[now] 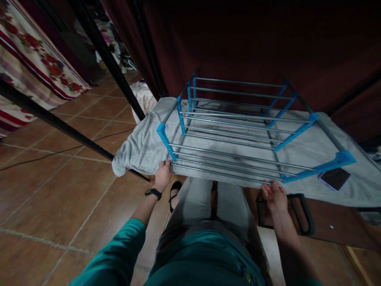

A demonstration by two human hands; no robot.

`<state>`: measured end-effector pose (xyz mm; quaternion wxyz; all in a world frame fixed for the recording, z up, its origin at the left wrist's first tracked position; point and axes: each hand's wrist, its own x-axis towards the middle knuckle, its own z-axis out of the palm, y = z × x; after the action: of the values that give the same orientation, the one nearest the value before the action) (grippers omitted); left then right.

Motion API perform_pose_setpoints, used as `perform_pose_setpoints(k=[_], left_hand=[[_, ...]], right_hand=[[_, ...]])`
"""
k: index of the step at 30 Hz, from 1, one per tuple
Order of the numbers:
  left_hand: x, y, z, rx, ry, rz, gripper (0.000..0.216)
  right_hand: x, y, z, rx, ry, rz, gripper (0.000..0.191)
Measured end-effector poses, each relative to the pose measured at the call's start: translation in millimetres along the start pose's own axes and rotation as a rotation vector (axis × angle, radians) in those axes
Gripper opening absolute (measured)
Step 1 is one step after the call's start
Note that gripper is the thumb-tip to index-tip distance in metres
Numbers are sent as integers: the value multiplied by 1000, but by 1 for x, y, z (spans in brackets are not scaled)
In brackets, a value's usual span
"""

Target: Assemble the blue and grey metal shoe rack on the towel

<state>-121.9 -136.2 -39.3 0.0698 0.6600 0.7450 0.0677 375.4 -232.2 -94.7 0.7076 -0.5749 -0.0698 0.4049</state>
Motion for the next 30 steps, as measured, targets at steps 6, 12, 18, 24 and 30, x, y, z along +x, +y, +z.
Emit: perform_pose_setpoints(k=[6, 12, 18, 24, 30], left_hand=[[15, -11, 5, -462, 50, -43, 27], [18, -14, 5, -1231, -50, -321, 25], [10, -10, -2, -1662, -16, -492, 18], [14, -5, -6, -1801, -70, -620, 15], [15, 6, -9, -1857, -198, -675, 19]], right_hand=[[-1, 0, 2, 40, -4, -13, 34], [-3, -2, 4, 63, -32, -26, 31], [-5, -5, 7, 92, -34, -10, 25], [-9, -6, 12, 75, -39, -7, 30], [-14, -10, 18, -34, -70, -5, 42]])
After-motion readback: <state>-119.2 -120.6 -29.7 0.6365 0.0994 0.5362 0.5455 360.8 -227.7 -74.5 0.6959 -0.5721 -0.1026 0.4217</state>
